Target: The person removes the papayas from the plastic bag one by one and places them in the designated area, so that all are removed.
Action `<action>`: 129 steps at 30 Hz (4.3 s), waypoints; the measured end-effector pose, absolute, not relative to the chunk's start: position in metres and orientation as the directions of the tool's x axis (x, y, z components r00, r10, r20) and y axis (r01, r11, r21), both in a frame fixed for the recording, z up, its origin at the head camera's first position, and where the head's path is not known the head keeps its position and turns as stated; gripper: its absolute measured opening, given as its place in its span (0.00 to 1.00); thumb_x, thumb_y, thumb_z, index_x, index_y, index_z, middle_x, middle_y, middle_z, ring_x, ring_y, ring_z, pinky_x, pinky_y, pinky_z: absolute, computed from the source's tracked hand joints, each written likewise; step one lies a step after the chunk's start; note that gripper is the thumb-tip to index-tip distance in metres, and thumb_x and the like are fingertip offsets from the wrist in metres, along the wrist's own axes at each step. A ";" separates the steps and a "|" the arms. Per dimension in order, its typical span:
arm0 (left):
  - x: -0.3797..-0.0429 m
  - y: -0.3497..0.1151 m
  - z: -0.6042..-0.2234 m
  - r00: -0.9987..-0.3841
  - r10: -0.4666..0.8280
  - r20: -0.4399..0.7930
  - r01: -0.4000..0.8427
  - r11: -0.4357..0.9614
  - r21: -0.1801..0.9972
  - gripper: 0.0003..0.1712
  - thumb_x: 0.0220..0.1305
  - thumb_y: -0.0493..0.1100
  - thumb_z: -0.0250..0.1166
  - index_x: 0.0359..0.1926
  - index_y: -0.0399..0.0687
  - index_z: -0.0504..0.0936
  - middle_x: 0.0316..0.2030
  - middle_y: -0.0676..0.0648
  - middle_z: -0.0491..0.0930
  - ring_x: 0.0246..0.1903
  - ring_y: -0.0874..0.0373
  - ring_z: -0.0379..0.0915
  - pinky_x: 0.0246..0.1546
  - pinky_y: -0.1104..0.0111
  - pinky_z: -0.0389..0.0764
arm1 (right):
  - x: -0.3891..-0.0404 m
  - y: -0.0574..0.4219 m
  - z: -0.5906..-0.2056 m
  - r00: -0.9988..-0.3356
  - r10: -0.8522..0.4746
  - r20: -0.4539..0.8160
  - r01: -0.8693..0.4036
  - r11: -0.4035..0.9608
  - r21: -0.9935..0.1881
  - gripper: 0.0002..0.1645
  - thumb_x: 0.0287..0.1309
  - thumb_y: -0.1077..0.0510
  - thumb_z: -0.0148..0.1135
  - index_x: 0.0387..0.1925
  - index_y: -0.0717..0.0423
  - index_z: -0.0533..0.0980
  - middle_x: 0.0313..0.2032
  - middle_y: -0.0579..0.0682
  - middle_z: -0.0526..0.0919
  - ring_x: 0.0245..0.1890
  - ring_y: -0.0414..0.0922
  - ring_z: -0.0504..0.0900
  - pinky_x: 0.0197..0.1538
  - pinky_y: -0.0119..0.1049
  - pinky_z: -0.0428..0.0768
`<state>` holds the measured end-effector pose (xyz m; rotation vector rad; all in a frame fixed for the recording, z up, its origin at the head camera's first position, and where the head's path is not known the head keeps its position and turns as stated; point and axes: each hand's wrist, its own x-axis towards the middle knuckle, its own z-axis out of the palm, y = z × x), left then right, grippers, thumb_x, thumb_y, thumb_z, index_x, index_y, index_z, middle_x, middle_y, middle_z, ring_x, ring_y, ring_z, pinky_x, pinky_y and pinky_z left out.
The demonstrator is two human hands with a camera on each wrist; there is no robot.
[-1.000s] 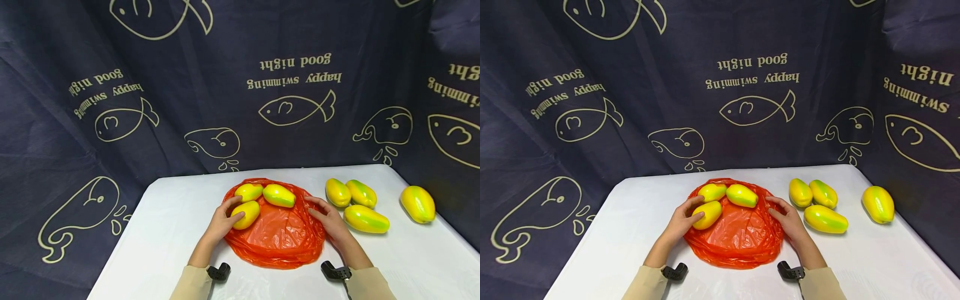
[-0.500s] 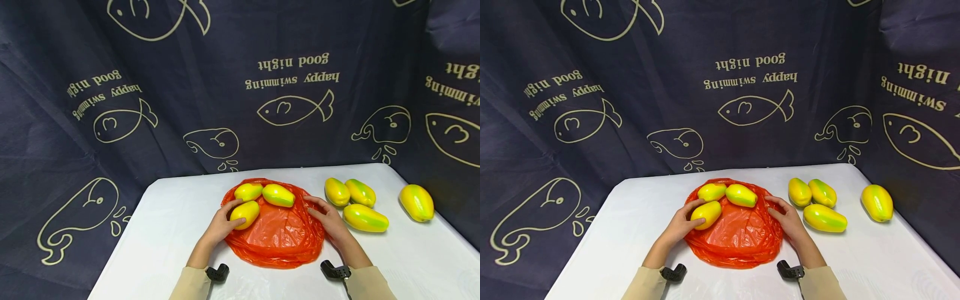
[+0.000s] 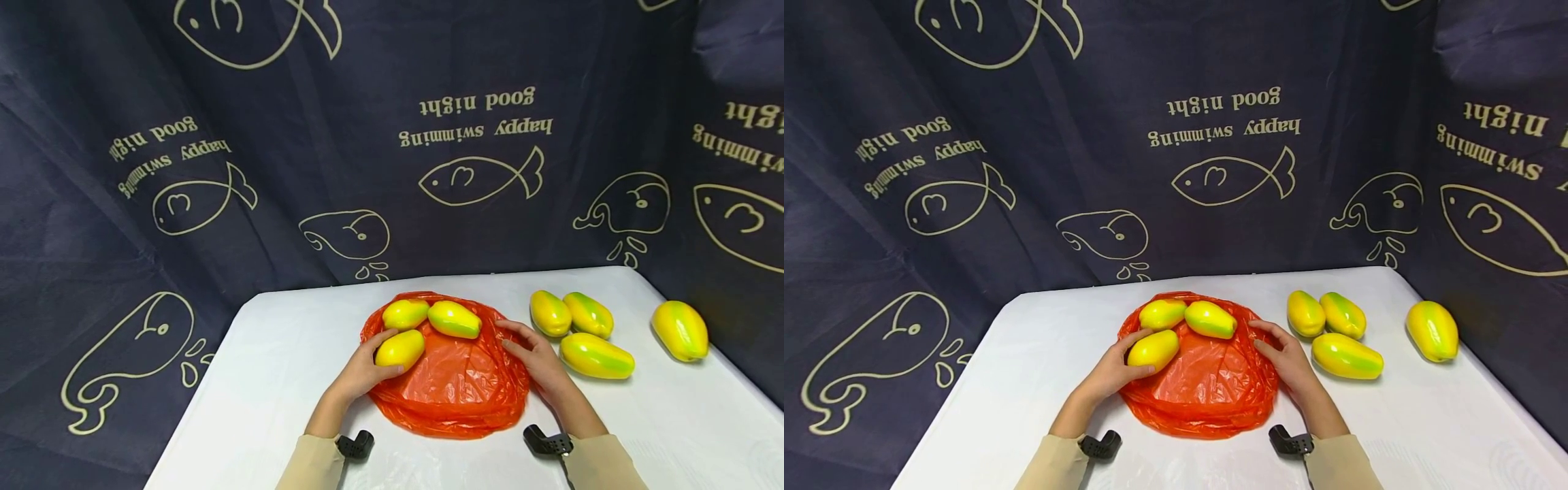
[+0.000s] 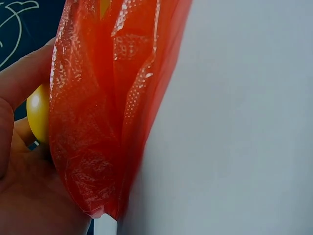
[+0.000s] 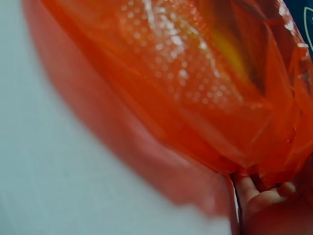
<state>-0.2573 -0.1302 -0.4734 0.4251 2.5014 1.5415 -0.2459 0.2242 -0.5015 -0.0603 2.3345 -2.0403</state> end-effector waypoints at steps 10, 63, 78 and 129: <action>-0.259 -0.131 -0.476 -0.946 0.326 0.004 0.153 0.436 0.887 0.41 0.57 0.48 0.74 0.71 0.58 0.69 0.66 0.44 0.70 0.62 0.45 0.67 0.69 0.44 0.68 | -0.246 0.224 -0.502 -0.998 -0.057 0.000 -0.007 0.130 -0.991 0.29 0.70 0.50 0.58 0.69 0.49 0.68 0.71 0.50 0.64 0.57 0.31 0.71 0.54 0.25 0.81; -0.274 -0.157 -0.457 -0.983 -0.053 0.177 0.160 0.239 0.958 0.37 0.59 0.44 0.73 0.69 0.49 0.71 0.66 0.42 0.73 0.64 0.45 0.70 0.68 0.51 0.71 | -0.244 0.225 -0.499 -0.998 -0.063 -0.007 0.002 0.087 -0.996 0.30 0.70 0.52 0.57 0.70 0.52 0.67 0.71 0.54 0.64 0.56 0.29 0.71 0.54 0.22 0.79; -0.283 -0.179 -0.464 -0.961 -0.215 0.172 0.095 0.328 0.940 0.40 0.60 0.40 0.70 0.71 0.44 0.66 0.68 0.38 0.69 0.66 0.42 0.67 0.68 0.48 0.70 | -0.246 0.224 -0.501 -0.998 -0.059 -0.009 0.003 0.108 -0.994 0.29 0.71 0.51 0.57 0.69 0.50 0.68 0.70 0.53 0.65 0.56 0.30 0.72 0.53 0.22 0.80; -0.288 -0.195 -0.484 -0.949 -0.278 0.148 0.015 0.431 0.902 0.41 0.57 0.36 0.68 0.71 0.40 0.64 0.68 0.32 0.61 0.66 0.35 0.63 0.68 0.43 0.66 | -0.245 0.225 -0.500 -0.998 -0.056 -0.013 0.007 0.121 -0.993 0.28 0.70 0.51 0.57 0.69 0.49 0.69 0.71 0.53 0.65 0.57 0.32 0.71 0.53 0.22 0.80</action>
